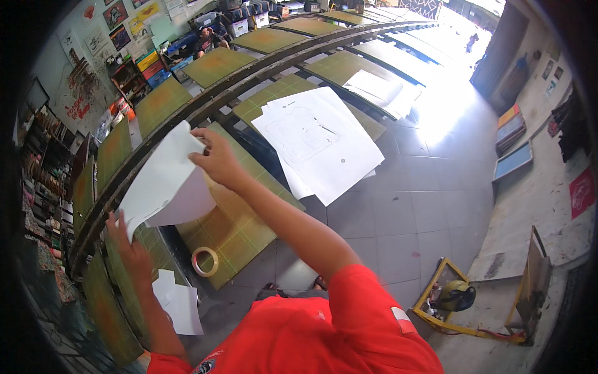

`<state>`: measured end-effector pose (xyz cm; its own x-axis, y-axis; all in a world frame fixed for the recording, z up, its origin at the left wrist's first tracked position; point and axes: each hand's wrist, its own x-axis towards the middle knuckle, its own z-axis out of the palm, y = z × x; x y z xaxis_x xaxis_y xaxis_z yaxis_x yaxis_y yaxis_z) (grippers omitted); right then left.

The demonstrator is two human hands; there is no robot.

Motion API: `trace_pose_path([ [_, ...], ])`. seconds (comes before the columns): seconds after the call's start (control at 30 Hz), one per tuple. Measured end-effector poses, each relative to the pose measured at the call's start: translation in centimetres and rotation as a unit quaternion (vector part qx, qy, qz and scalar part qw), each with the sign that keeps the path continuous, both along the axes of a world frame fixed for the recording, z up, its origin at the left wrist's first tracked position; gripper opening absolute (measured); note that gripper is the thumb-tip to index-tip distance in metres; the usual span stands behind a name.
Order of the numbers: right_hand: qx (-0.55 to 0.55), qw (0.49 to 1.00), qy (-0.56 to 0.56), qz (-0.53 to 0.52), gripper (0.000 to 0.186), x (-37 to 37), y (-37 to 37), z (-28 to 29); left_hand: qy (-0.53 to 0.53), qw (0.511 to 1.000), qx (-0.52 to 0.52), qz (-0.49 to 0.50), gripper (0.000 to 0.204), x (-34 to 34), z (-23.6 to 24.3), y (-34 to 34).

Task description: The person places a screen onto a printing table, adjusts its position by hand, then walks to another table and sorts through several sheets of paper.

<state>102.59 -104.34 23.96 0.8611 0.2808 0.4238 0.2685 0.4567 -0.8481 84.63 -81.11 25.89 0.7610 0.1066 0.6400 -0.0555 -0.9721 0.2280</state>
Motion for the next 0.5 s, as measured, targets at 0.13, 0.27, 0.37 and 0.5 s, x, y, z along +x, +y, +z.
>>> trace_pose_path([
  [0.13, -0.019, 0.999, -0.019, 0.028, 0.055, -1.9, -3.7, 2.7, -0.071, 0.997, 0.027, -0.023, 0.054, -1.5, 0.2, -1.7],
  [0.27, -0.017, 0.997, 0.043, 0.063, 0.059, -6.4, -9.1, 0.4, -0.025, 0.998, 0.021, -0.044, 0.047, -5.6, -6.0, -4.3],
  [0.37, -0.055, 0.987, 0.148, 0.030, 0.057, -7.0, -11.3, -4.5, 0.085, 0.995, -0.038, -0.043, 0.052, -6.3, -10.8, -7.2],
  [0.5, -0.157, 0.958, 0.242, 0.001, 0.054, -4.4, -13.0, -12.0, 0.198, 0.978, -0.058, -0.042, 0.053, -3.3, -15.0, -8.6],
])
